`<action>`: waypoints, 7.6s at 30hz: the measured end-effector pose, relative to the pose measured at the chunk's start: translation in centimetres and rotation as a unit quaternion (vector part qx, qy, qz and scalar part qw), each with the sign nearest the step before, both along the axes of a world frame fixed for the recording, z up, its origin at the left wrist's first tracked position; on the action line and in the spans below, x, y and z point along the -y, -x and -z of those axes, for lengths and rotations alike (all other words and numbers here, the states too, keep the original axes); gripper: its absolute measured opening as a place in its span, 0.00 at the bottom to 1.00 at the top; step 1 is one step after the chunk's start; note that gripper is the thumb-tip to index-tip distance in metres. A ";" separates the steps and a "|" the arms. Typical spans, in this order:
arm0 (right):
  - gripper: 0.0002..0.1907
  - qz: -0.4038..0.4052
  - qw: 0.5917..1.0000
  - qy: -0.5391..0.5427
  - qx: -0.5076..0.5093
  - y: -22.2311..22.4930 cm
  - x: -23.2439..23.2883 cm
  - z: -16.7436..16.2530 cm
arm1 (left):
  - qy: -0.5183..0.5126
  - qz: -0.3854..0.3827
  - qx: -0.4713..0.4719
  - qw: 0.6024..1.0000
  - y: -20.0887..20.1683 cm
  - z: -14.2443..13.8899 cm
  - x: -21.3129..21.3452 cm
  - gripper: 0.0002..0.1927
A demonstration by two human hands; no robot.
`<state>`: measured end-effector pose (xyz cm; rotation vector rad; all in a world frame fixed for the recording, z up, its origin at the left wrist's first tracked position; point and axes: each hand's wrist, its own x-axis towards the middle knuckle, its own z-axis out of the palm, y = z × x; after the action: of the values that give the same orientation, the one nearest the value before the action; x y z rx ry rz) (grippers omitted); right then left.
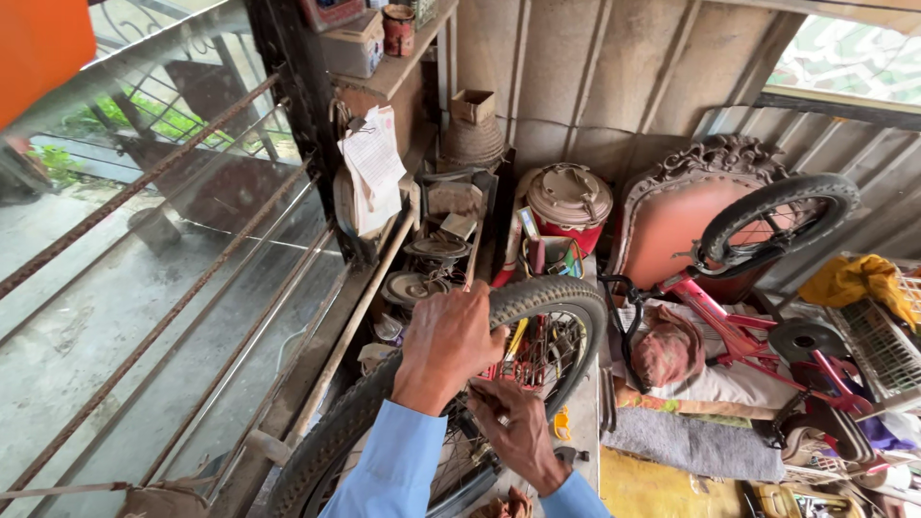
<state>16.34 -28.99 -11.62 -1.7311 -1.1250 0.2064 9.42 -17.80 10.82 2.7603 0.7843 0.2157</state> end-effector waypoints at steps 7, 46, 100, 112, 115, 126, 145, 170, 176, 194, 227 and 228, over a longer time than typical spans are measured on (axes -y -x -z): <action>0.10 -0.099 0.980 -0.057 -0.161 -1.4 -1.1 -2.4 | -0.011 -0.005 0.025 1.000 0.1 -0.1 -0.2 0.22; 0.13 0.169 0.899 -0.136 -0.382 0.5 4.4 11.8 | -0.014 0.001 0.000 1.000 0.2 0.1 0.0 0.23; 0.30 -0.181 0.858 0.008 0.481 -12.1 3.1 7.8 | -0.019 0.004 0.040 0.999 -0.4 -0.4 0.8 0.22; 0.24 -0.091 0.864 0.016 0.494 -16.4 1.9 0.7 | -0.002 -0.007 0.046 0.999 0.2 -0.6 0.4 0.22; 0.23 -0.091 0.868 -0.018 0.488 -13.2 1.7 3.6 | 0.000 -0.011 0.057 0.998 0.2 -0.5 0.2 0.24; 0.26 -0.195 0.925 0.027 0.324 -6.5 4.5 4.9 | -0.014 0.003 0.039 0.999 -0.1 -0.1 0.1 0.24; 0.24 -0.169 0.908 -0.027 0.382 -5.1 3.3 9.5 | -0.038 0.000 0.055 0.998 -0.4 1.1 -1.3 0.23; 0.19 -0.145 0.935 -0.011 0.322 -4.6 2.9 9.0 | 0.005 -0.007 0.006 1.000 -0.8 1.1 -1.9 0.22; 0.19 -0.110 0.895 -0.037 0.432 -7.9 2.3 5.7 | 0.007 -0.006 0.000 1.000 -0.8 0.9 -1.8 0.22; 0.15 0.083 0.983 0.011 -0.165 1.9 2.1 7.1 | -0.014 0.000 0.032 0.999 -0.5 0.9 -1.4 0.23; 0.18 0.155 0.945 -0.027 -0.285 0.0 -1.5 -0.1 | -0.011 -0.008 -0.026 1.000 0.1 1.9 -2.0 0.27; 0.18 0.122 0.944 -0.103 -0.288 -0.7 -1.9 -1.1 | -0.011 -0.007 -0.017 1.000 0.1 2.1 -1.8 0.28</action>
<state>17.06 -27.06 -10.49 -1.4678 -0.4800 0.3956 9.37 -16.00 8.77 2.7866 0.8140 0.1799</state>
